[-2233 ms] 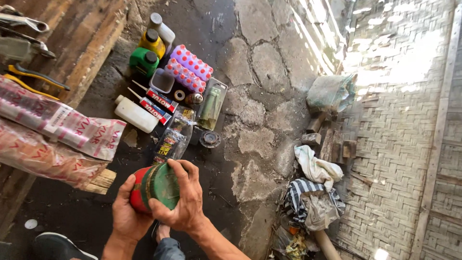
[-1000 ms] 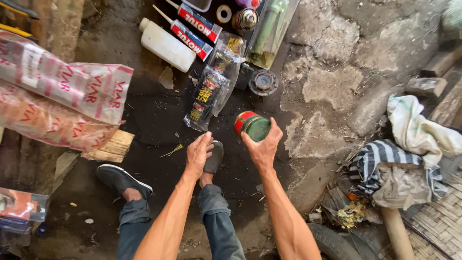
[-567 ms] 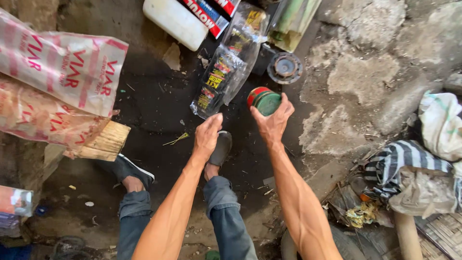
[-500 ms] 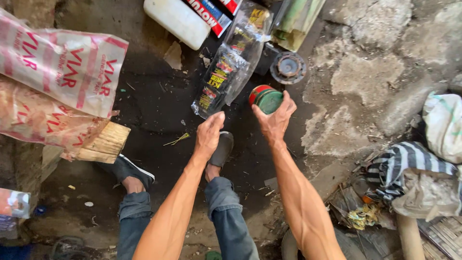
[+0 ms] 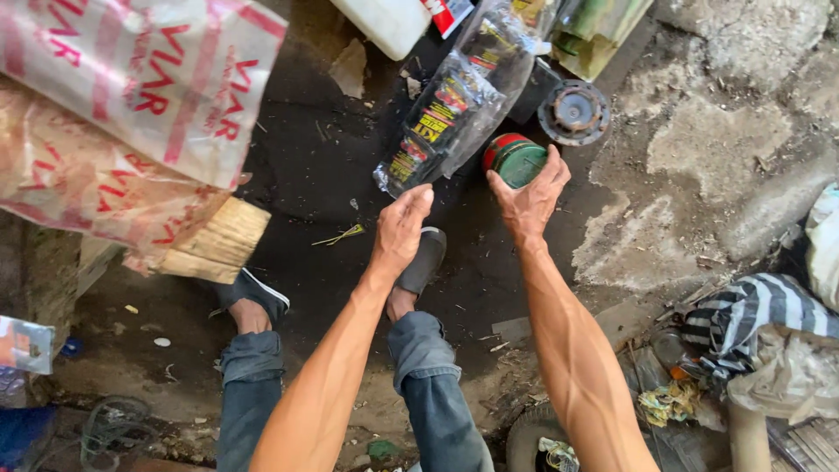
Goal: Examining and organizing various motorcycle spare parts, tools, and maintenance products on a workbench.
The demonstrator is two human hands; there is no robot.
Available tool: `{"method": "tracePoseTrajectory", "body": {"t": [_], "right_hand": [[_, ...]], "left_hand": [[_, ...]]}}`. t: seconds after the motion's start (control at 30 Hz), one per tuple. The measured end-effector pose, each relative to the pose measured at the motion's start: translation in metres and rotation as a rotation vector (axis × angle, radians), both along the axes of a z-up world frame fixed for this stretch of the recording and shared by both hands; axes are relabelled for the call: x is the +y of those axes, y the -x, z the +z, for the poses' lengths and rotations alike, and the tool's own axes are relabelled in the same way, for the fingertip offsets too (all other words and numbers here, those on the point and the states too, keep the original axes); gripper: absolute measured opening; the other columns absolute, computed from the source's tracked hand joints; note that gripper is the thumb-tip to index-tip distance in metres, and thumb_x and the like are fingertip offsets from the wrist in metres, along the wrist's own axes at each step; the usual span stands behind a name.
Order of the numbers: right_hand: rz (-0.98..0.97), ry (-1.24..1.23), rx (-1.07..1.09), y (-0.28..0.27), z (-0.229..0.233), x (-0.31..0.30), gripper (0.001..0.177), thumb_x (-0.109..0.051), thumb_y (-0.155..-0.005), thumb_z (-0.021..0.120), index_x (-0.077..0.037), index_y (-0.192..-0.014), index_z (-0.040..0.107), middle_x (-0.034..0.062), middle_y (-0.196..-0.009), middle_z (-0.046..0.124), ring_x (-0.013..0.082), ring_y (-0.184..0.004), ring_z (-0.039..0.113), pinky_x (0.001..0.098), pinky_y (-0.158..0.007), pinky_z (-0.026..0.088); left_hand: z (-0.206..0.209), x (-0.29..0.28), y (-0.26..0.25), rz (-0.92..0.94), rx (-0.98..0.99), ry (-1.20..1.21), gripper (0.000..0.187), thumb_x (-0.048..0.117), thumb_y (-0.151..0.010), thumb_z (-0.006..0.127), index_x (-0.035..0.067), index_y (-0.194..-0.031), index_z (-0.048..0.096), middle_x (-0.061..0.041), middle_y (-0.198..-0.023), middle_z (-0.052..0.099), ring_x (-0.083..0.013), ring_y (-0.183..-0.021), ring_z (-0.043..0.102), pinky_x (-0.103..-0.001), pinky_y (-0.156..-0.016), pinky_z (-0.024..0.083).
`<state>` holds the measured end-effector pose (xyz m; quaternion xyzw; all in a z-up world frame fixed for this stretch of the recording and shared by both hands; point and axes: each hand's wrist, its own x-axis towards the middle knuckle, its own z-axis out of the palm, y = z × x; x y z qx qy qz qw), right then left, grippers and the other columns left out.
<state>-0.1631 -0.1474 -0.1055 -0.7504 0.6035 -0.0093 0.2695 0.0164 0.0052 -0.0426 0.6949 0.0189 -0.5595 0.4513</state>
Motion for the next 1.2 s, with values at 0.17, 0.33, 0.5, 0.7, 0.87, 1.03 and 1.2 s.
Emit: {"method": "tracePoseTrajectory", "body": {"t": [0.17, 0.33, 0.5, 0.7, 0.87, 1.03, 1.2], "right_hand": [[0.020, 0.002, -0.008, -0.003, 0.001, 0.001, 0.109, -0.036, -0.074, 0.099, -0.002, -0.154, 0.033, 0.0255, -0.146, 0.038, 0.0432, -0.136, 0.044, 0.0499, -0.115, 0.041], [0.041, 0.021, -0.001, -0.001, 0.016, 0.002, 0.109, -0.035, -0.074, 0.098, 0.001, -0.154, 0.033, 0.0266, -0.149, 0.037, 0.0443, -0.137, 0.043, 0.0500, -0.116, 0.040], [0.056, 0.137, 0.006, -0.012, 0.054, 0.008, 0.097, -0.034, -0.077, 0.096, 0.003, -0.149, 0.042, 0.0263, -0.146, 0.045, 0.0438, -0.138, 0.043, 0.0499, -0.118, 0.037], [0.056, 0.170, -0.078, -0.047, 0.114, 0.030, 0.086, -0.033, -0.084, 0.092, 0.004, -0.147, 0.046, 0.0244, -0.142, 0.052, 0.0406, -0.135, 0.048, 0.0483, -0.112, 0.044], [-0.002, 0.098, -0.171, -0.096, 0.165, 0.057, 0.080, -0.030, -0.088, 0.089, 0.002, -0.148, 0.047, 0.0227, -0.140, 0.054, 0.0356, -0.122, 0.058, 0.0451, -0.102, 0.050], [0.022, 0.065, -0.242, -0.136, 0.205, 0.082, 0.074, -0.026, -0.092, 0.086, 0.002, -0.149, 0.048, 0.0215, -0.139, 0.056, 0.0334, -0.119, 0.063, 0.0439, -0.100, 0.051], [0.060, 0.033, -0.358, -0.175, 0.245, 0.103, 0.065, -0.022, -0.098, 0.081, 0.003, -0.149, 0.049, 0.0201, -0.141, 0.058, 0.0299, -0.122, 0.064, 0.0409, -0.103, 0.052]], "left_hand": [[-0.003, 0.003, -0.001, 0.022, -0.007, 0.013, 0.054, 0.046, -0.099, 0.061, 0.003, -0.129, 0.070, -0.010, -0.104, 0.076, -0.0155, -0.097, 0.069, -0.031, -0.089, 0.055], [0.017, 0.004, -0.010, 0.041, 0.010, 0.029, 0.053, 0.046, -0.099, 0.060, 0.003, -0.130, 0.068, -0.010, -0.104, 0.076, -0.0142, -0.097, 0.070, -0.029, -0.089, 0.055], [0.036, 0.018, -0.010, 0.146, 0.023, 0.165, 0.048, 0.041, -0.101, 0.064, 0.001, -0.128, 0.069, -0.008, -0.111, 0.075, -0.0108, -0.103, 0.066, -0.028, -0.092, 0.053], [0.110, 0.040, -0.040, 0.108, -0.059, 0.080, 0.040, 0.036, -0.100, 0.064, 0.004, -0.122, 0.074, -0.003, -0.100, 0.077, -0.0067, -0.092, 0.067, -0.026, -0.082, 0.054], [0.170, 0.062, -0.081, 0.174, -0.095, 0.024, 0.037, 0.033, -0.098, 0.066, 0.004, -0.119, 0.074, -0.004, -0.092, 0.077, -0.0063, -0.082, 0.068, -0.024, -0.075, 0.055], [0.211, 0.102, -0.116, 0.226, -0.245, 0.019, 0.033, 0.031, -0.098, 0.070, 0.004, -0.116, 0.076, -0.006, -0.086, 0.075, -0.0077, -0.075, 0.065, -0.025, -0.068, 0.053], [0.242, 0.145, -0.151, 0.332, -0.417, -0.015, 0.028, 0.030, -0.097, 0.071, 0.005, -0.107, 0.079, -0.002, -0.090, 0.073, -0.0069, -0.071, 0.065, -0.025, -0.063, 0.052]]}}
